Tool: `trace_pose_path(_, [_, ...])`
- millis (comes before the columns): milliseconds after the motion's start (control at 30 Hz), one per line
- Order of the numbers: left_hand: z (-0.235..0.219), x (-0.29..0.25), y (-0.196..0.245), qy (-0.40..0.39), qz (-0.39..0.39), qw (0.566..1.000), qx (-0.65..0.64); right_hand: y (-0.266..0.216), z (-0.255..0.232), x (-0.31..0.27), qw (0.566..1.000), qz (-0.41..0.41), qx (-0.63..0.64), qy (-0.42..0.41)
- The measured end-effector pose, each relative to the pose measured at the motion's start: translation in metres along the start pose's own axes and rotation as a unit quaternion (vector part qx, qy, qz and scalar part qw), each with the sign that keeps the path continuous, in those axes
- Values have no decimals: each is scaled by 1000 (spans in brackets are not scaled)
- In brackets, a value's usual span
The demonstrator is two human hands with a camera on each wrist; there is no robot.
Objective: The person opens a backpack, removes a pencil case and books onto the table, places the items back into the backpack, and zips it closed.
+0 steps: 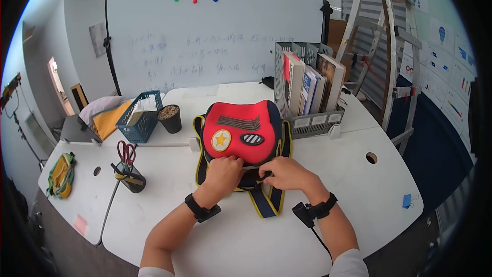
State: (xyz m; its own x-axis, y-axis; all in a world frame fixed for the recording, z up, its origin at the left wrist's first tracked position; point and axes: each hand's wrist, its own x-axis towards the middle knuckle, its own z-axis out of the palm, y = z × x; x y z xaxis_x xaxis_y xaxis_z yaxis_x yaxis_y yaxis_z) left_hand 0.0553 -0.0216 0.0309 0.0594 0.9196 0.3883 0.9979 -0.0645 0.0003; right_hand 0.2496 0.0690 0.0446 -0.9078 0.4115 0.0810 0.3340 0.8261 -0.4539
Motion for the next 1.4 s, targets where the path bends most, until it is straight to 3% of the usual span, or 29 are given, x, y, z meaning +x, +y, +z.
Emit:
trace_pose_path(100, [3,-9,-4,-8,14,1000,4,-20,4,-1,998,28,-53,19])
trace_pose_path(167, [0,-13,-6,-38,6,998,-48,-32,17,-5,986,-15,-145,84])
trace_pose_path(200, [-2,-18,-5,-38,7,998,-46,-31,24,-1,985,-30,-150,78])
trace_pose_path(267, [-4,-34,-2,62,119,988,-77,-23,32,8,988,-26,-126,91])
trace_pose_path(300, [-2,-37,-4,59,120,988,-72,-23,35,11,989,-24,-105,100])
trace_pose_path(367, [-2,-36,-13,66,112,979,-158,-26,32,13,987,-42,-76,136])
trace_pose_path(500, [-24,-31,-26,3,62,990,-124,-33,19,12,981,-33,-68,177])
trace_pose_path(600, [-40,-34,-43,-51,-28,997,58,-18,15,13,973,0,-108,203])
trace_pose_path(633, [-39,-35,-50,-50,-27,996,62,-15,9,11,973,-1,-106,206])
trace_pose_path(733, [-18,-30,-75,-29,-15,999,17,-16,-16,3,983,113,-105,100])
trace_pose_path(767, [-8,-23,-83,41,-56,989,-132,-15,-18,2,983,111,-108,97])
trace_pose_path(800, [2,-17,-92,111,-95,950,-275,-12,-19,0,983,99,-28,154])
trace_pose_path(833, [14,-9,-107,114,-97,950,-275,-10,-22,-1,972,85,51,211])
trace_pose_path(867, [26,-2,-124,186,-130,935,-271,-7,-23,0,973,83,49,210])
trace_pose_path(900, [27,3,-130,254,-161,916,-266,-2,-21,1,967,49,144,202])
trace_pose_path(967, [37,14,-132,286,-156,906,-270,5,-19,3,928,-20,327,180])
trace_pose_path(1033, [40,25,-134,152,-142,918,-337,-10,-20,1,951,2,273,144])
trace_pose_path(1067, [42,26,-135,110,-163,930,-311,-15,-18,2,959,-14,245,144])
trace_pose_path(1167, [21,20,-112,69,-220,925,-302,-32,-14,0,970,7,221,99])
trace_pose_path(1233, [19,11,-111,92,-206,931,-287,-45,-3,2,966,-24,230,115])
trace_pose_path(1300, [12,1,-107,121,-191,936,-270,-70,0,5,984,-27,105,139])
trace_pose_path(1333, [5,-5,-100,139,-158,952,-223,-74,10,14,983,-69,24,168])
trace_pose_path(1367, [2,-10,-96,153,-123,965,-175,-80,18,27,982,-69,28,172])
trace_pose_path(1400, [4,-11,-97,168,-125,963,-168,-86,26,41,977,-71,-45,197])
